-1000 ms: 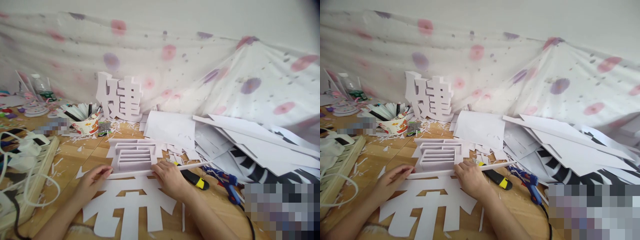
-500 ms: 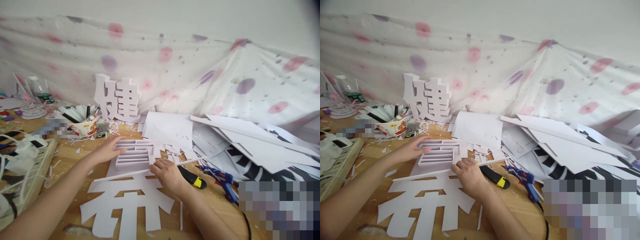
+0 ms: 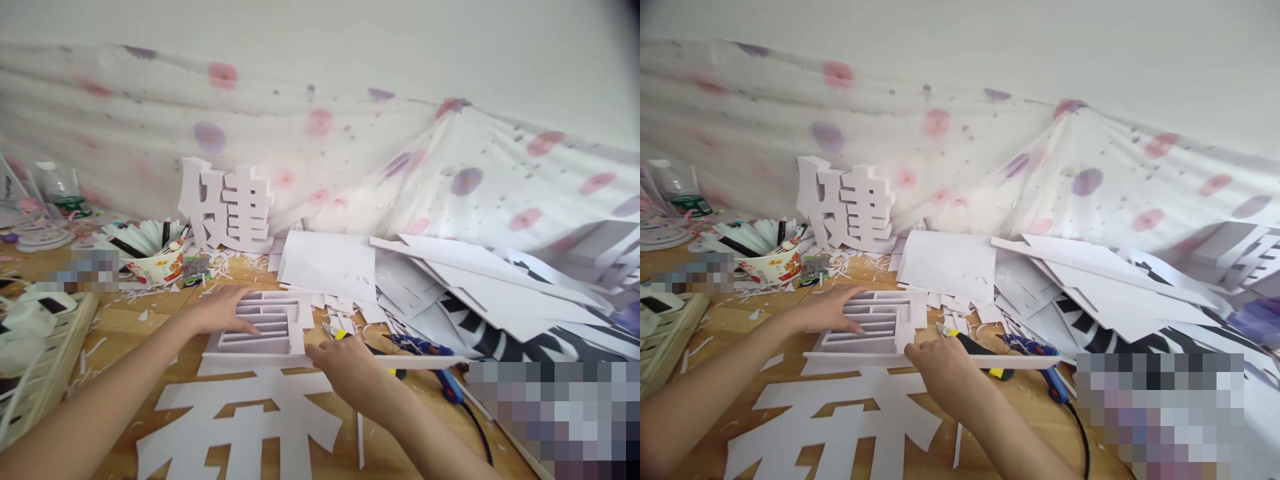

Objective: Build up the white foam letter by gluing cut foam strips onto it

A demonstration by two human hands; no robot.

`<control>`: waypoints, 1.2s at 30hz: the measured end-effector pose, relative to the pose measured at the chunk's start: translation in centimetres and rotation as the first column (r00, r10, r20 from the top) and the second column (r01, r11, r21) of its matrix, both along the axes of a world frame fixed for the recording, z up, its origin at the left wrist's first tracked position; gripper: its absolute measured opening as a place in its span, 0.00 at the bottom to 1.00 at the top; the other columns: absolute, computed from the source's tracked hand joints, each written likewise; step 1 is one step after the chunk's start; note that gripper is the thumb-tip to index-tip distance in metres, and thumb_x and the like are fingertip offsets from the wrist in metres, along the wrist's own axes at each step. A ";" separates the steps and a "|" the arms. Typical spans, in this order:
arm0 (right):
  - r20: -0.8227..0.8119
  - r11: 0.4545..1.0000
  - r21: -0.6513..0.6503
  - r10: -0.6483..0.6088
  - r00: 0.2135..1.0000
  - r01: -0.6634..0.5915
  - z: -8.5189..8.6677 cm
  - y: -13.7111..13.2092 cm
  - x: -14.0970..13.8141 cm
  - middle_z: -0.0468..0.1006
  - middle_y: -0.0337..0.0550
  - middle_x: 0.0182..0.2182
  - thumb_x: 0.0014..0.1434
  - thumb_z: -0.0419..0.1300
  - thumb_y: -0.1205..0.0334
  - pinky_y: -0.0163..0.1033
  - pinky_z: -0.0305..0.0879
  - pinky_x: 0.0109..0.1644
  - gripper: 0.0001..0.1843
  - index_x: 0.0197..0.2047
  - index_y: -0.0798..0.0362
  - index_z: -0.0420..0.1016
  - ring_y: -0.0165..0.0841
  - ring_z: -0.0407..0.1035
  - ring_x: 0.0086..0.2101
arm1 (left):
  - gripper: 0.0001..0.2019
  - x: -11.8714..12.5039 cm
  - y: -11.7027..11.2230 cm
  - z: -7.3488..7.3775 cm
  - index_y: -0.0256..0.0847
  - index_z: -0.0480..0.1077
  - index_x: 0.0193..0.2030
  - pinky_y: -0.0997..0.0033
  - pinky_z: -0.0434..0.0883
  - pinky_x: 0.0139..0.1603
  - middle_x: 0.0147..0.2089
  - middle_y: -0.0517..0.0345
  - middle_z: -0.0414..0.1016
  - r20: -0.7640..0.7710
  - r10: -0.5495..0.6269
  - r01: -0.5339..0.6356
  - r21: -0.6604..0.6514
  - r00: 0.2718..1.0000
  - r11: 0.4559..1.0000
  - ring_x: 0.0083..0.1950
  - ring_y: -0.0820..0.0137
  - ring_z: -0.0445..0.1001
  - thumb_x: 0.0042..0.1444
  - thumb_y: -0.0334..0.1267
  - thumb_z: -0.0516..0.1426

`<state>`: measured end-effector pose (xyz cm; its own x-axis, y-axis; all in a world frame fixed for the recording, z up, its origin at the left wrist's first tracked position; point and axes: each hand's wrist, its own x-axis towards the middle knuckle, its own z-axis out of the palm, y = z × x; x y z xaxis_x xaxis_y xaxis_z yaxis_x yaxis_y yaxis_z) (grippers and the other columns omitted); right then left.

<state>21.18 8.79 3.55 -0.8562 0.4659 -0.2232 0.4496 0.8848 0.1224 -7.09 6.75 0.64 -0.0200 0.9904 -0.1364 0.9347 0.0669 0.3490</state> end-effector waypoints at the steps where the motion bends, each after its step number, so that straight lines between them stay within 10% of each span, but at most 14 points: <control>1: -0.007 1.000 -0.006 0.005 1.000 -0.005 0.1 0.0 0.1 0.76 0.39 0.31 0.50 0.54 0.77 0.35 0.43 0.23 0.15 0.40 0.52 0.64 0.31 0.70 0.26 | 0.47 -0.2 -0.2 -0.1 0.48 0.57 0.61 0.56 0.60 0.55 0.61 0.49 0.60 -0.001 -0.001 0.001 0.005 1.000 1.000 0.60 0.52 0.59 0.33 0.66 0.57; 11: -0.254 0.995 -0.041 0.075 0.964 -0.088 -2.1 0.3 -2.9 0.75 0.39 0.29 0.56 0.51 0.73 0.35 0.47 0.26 0.10 0.40 0.50 0.65 0.31 0.69 0.28 | 0.40 -4.2 -1.1 -1.6 0.44 0.63 0.57 0.56 0.57 0.58 0.59 0.47 0.64 0.032 0.028 -0.033 0.152 0.999 0.988 0.59 0.53 0.60 0.37 0.61 0.59; 18: -0.356 0.994 0.022 0.107 0.928 -0.106 -4.9 1.4 -3.8 0.74 0.39 0.31 0.57 0.51 0.71 0.35 0.52 0.30 0.08 0.39 0.51 0.66 0.31 0.67 0.31 | 0.31 -2.5 -2.5 -0.3 0.44 0.65 0.54 0.59 0.59 0.58 0.59 0.50 0.64 0.223 0.062 -0.135 0.328 0.973 0.935 0.60 0.58 0.61 0.44 0.57 0.57; 22: -0.443 0.990 0.064 0.140 0.886 -0.125 -6.0 1.6 -3.0 0.73 0.39 0.30 0.58 0.49 0.71 0.35 0.52 0.31 0.09 0.40 0.52 0.66 0.31 0.65 0.30 | 0.20 -1.8 -5.3 -0.8 0.44 0.68 0.47 0.64 0.66 0.52 0.53 0.53 0.70 0.498 0.202 -0.462 0.482 0.844 0.745 0.55 0.62 0.67 0.52 0.53 0.52; 26: -0.490 0.986 0.095 0.167 0.855 -0.139 -7.0 1.6 -2.9 0.72 0.40 0.30 0.56 0.49 0.73 0.36 0.52 0.32 0.12 0.43 0.52 0.66 0.32 0.63 0.30 | 0.19 -1.5 -9.0 -3.4 0.43 0.69 0.40 0.64 0.70 0.48 0.38 0.55 0.76 0.736 0.318 -0.746 0.367 0.598 0.555 0.41 0.65 0.74 0.48 0.54 0.56; 36: -0.458 0.979 0.075 0.204 0.865 -0.191 -6.8 1.2 -4.1 0.72 0.40 0.32 0.49 0.52 0.75 0.38 0.53 0.34 0.21 0.47 0.52 0.66 0.34 0.64 0.33 | 0.20 -0.5 -10.7 -5.2 0.43 0.71 0.28 0.70 0.75 0.38 0.29 0.60 0.75 0.853 0.333 -0.852 0.214 0.402 0.478 0.33 0.68 0.74 0.42 0.59 0.57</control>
<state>17.04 9.96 -3.21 -0.9332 0.2762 0.2297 0.2767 0.9605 -0.0308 -7.64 -3.94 -4.55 -0.8056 0.5779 0.1305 0.2009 0.0592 0.9778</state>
